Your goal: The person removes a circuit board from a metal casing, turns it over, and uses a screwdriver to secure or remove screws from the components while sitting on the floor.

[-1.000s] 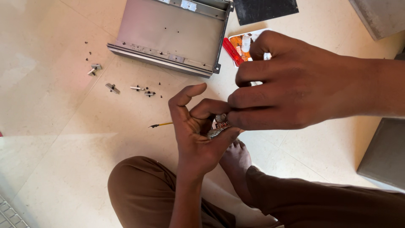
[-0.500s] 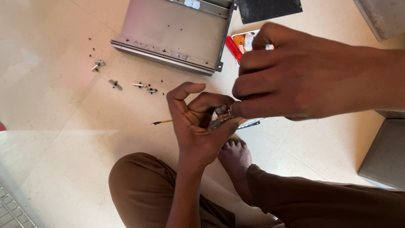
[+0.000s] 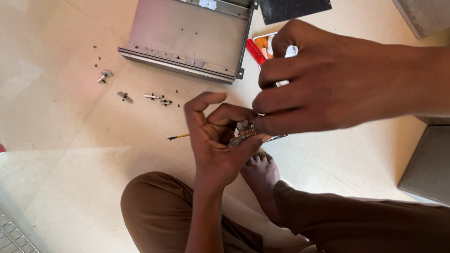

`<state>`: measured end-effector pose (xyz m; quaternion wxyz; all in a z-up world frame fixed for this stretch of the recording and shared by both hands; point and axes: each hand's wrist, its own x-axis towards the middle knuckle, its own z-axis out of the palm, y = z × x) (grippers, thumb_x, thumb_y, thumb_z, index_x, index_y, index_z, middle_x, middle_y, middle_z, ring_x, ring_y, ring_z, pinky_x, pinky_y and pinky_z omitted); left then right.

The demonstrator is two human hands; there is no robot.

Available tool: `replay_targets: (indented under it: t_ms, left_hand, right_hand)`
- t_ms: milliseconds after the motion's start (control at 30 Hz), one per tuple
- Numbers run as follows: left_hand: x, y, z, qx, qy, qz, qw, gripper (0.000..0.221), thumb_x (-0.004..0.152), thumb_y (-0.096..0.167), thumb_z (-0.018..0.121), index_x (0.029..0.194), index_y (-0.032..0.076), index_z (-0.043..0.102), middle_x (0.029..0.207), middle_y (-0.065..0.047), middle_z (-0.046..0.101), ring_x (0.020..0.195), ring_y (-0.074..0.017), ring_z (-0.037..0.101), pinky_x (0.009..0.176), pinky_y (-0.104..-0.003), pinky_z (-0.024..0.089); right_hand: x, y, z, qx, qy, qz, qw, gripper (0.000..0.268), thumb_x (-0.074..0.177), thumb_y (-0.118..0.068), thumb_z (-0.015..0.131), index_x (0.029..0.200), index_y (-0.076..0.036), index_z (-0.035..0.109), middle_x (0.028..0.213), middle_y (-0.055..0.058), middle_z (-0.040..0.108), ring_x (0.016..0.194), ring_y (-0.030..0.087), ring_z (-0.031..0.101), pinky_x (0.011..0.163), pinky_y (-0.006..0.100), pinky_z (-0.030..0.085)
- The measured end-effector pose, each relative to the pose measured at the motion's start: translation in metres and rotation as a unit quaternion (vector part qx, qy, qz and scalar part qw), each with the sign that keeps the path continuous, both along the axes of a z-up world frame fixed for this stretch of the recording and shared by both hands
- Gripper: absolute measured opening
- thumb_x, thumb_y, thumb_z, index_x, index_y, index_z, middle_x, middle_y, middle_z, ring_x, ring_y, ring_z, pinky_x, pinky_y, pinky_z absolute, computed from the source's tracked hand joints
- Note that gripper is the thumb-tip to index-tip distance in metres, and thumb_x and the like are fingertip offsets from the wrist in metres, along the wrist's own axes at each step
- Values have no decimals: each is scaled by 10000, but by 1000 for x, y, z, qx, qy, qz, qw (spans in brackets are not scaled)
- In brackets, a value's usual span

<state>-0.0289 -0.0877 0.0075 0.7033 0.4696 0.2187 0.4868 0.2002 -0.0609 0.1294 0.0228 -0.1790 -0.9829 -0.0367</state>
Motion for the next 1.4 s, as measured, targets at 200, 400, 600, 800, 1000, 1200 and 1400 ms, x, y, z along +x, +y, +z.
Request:
replay_targets:
  t_ms: [200, 400, 600, 800, 1000, 1200, 1400]
  left_hand:
    - [4, 2, 3, 9, 21, -12, 1000, 875, 870, -131, 821, 1529, 30, 268, 1035, -129, 692, 958, -168, 716, 833, -295, 625]
    - [3, 5, 5, 16, 43, -28, 999, 877, 857, -122, 811, 1522, 16, 256, 1046, -118, 676, 977, -163, 724, 849, -300, 642]
    - [3, 4, 6, -2, 41, -33, 999, 896, 844, -139, 806, 1539, 7, 259, 1048, -123, 680, 981, -158, 708, 853, -300, 630]
    - [0, 5, 6, -30, 23, -42, 998, 897, 824, -149, 761, 1538, 31, 248, 1049, -127, 699, 987, -174, 730, 893, -315, 632]
    - [1, 3, 2, 4, 27, -38, 999, 931, 843, -156, 799, 1560, 40, 238, 1072, -125, 691, 1012, -167, 709, 904, -310, 622]
    - [7, -1, 7, -2, 16, -62, 998, 902, 858, -147, 801, 1553, 16, 248, 1053, -128, 698, 1050, -180, 736, 938, -321, 640]
    - [8, 1, 6, 19, 33, -49, 998, 897, 866, -137, 818, 1541, 25, 249, 1072, -132, 696, 1035, -191, 731, 944, -329, 639]
  right_hand:
    - [-1, 5, -6, -22, -5, -56, 998, 405, 800, -370, 699, 1139, -147, 713, 1092, -9, 718, 1026, 198, 623, 982, 501, 371]
    - [1, 4, -5, 23, -9, -17, 1000, 315, 904, -362, 702, 1128, -141, 715, 1019, 9, 716, 1012, 209, 636, 927, 482, 379]
    - [-9, 4, 0, 78, 8, -4, 997, 226, 913, -298, 698, 1096, -169, 725, 970, -62, 712, 921, 155, 644, 926, 455, 412]
    - [-7, 1, 14, 184, -51, 77, 979, 190, 938, -235, 652, 1050, -93, 711, 804, -28, 585, 838, 143, 614, 863, 402, 477]
    - [-2, 3, 17, 218, -52, 153, 963, 237, 920, -192, 622, 1074, -50, 733, 831, 27, 624, 863, 171, 633, 881, 388, 490]
    - [2, 13, 22, 277, -58, 197, 939, 125, 851, -158, 675, 829, -35, 684, 740, 40, 615, 868, 193, 629, 866, 417, 482]
    - [0, 17, 32, 248, -88, 148, 953, 115, 831, -181, 682, 827, -66, 686, 782, 12, 637, 888, 191, 642, 871, 433, 502]
